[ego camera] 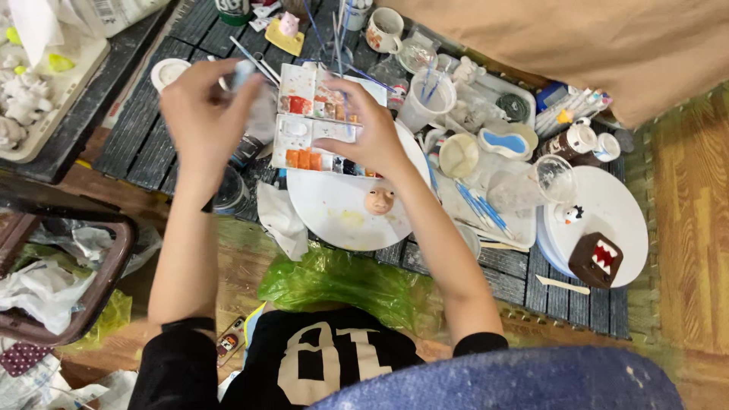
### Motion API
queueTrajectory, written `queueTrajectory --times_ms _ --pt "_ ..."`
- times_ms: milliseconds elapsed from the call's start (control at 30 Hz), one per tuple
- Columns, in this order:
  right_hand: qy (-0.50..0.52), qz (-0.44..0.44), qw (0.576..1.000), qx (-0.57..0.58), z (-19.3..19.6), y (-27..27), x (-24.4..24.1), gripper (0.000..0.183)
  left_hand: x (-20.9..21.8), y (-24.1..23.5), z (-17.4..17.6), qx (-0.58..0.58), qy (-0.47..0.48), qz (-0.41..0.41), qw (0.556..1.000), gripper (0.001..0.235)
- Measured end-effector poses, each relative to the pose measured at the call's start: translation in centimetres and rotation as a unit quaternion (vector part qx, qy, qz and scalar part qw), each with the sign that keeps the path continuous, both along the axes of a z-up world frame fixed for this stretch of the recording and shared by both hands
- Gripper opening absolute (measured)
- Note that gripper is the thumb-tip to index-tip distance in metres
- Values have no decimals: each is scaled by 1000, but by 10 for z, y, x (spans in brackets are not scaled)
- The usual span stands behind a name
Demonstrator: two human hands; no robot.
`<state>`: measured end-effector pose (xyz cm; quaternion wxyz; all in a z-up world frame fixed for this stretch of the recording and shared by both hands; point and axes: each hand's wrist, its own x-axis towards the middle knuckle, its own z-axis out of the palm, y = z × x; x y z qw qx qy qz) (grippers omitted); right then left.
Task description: The person paints details on two small ceramic figures, a white penguin and a tan face, using a fine brush and water-based paints. They dip the brush in water, wipe it on a tissue, and apply black and orange paint to the figures' features.
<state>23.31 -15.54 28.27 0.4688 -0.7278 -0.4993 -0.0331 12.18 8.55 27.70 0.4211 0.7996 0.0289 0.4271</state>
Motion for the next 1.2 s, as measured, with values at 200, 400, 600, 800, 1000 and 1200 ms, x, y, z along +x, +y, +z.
queueTrajectory --times_ms 200,400,600,800,1000,1200 --pt "-7 -165 981 100 -12 -1 0 60 71 -85 13 -252 59 -254 932 19" --pt "45 -195 976 89 -15 -39 28 34 125 -105 -32 -420 100 -320 843 36" --pt "55 -111 990 61 -31 -43 44 39 155 -118 -52 -450 65 -381 805 30" --pt "285 -120 945 105 -64 -53 75 56 144 -58 -39 -276 55 -89 956 28" --pt "54 -164 983 -58 -55 -79 93 74 90 -64 -84 221 155 56 961 12" --pt "-93 -186 954 -219 -49 -71 82 87 70 -89 -98 273 145 55 949 12"
